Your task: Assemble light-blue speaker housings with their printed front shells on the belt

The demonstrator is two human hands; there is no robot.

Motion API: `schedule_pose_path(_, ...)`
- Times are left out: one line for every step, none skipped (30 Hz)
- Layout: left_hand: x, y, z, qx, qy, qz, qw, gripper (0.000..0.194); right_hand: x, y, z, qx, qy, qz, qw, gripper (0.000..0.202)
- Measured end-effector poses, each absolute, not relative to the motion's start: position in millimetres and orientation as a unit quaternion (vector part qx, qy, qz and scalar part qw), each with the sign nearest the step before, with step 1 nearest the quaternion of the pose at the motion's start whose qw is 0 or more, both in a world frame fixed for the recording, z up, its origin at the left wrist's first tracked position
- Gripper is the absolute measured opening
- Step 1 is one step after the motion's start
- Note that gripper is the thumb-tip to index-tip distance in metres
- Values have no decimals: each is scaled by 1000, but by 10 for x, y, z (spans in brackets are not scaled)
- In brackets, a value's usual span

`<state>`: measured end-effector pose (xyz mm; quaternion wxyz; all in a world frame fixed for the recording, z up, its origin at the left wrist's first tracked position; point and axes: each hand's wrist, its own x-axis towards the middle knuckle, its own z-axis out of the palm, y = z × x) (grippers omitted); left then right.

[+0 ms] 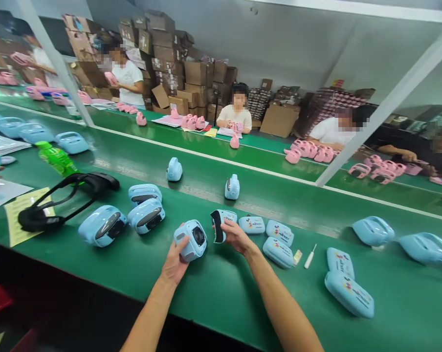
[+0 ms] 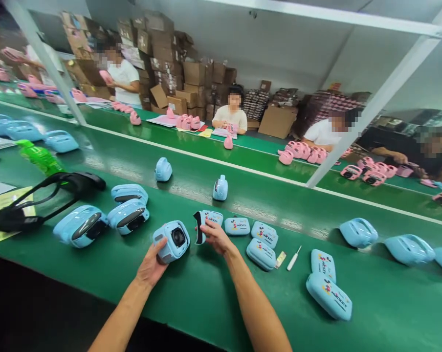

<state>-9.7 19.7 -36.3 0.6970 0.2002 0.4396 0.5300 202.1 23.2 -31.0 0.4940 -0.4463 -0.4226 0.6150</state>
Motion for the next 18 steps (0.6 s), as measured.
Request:
schedule_pose_path(-92, 190, -362, 209, 438, 529, 696, 58, 1939, 199, -318, -460, -438, 593, 495, 62)
schedule_pose_path(-86, 183, -356, 218, 435, 529, 695, 63, 1856, 171, -321, -482, -467, 557, 489, 65)
schedule_pose_path(-80, 176, -347, 226, 431, 529, 695, 67, 1776, 147, -319, -506, -502, 515, 476, 69)
schedule_pose_path(-76, 169, -335, 233, 427, 528, 696, 70, 1703, 126, -312, -529, -536, 471, 460, 71)
schedule_pose_path(-73, 159, -320, 237, 422, 526, 699, 73, 1641, 105, -300, -546, -565, 430, 446, 73)
schedule_pose_path(-73, 149, -304, 240, 418, 524, 702, 75, 1591, 85, -285, -555, -590, 394, 435, 73)
schedule_pose_path(-76, 137, -285, 243, 415, 522, 704, 76, 1553, 65, -268, -558, -610, 364, 429, 72)
schedule_pose_path(-80, 124, -265, 245, 414, 521, 705, 78, 1526, 45, -251, -557, -626, 340, 427, 70)
schedule_pose_path(-85, 111, -244, 247, 412, 520, 706, 80, 1509, 25, -235, -554, -639, 321, 427, 70)
schedule_pose_path(-89, 99, -222, 248, 412, 520, 706, 83, 1499, 4, -221, -551, -648, 305, 429, 69)
schedule_pose_path(-92, 88, -201, 247, 412, 521, 705, 85, 1493, -15, -209, -549, -656, 290, 429, 69)
schedule_pose_path(-92, 80, -181, 244, 413, 523, 704, 88, 1488, -33, -200, -550, -662, 275, 429, 70)
schedule_pose_path(-90, 73, -164, 242, 415, 526, 702, 90, 1483, -50, -195, -552, -668, 259, 427, 70)
schedule_pose_path(-85, 69, -150, 241, 418, 529, 697, 92, 1475, -66, -193, -554, -674, 244, 424, 70)
schedule_pose_path(-78, 65, -140, 243, 422, 532, 693, 93, 1463, -80, -196, -556, -679, 230, 421, 70)
schedule_pose_path(-69, 64, -133, 246, 426, 533, 688, 94, 1447, -92, -202, -558, -682, 220, 419, 70)
schedule_pose_path(-60, 63, -131, 251, 429, 533, 684, 94, 1427, -104, -212, -561, -683, 211, 417, 70)
schedule_pose_path(-51, 64, -132, 256, 431, 534, 681, 93, 1405, -114, -226, -565, -683, 204, 416, 70)
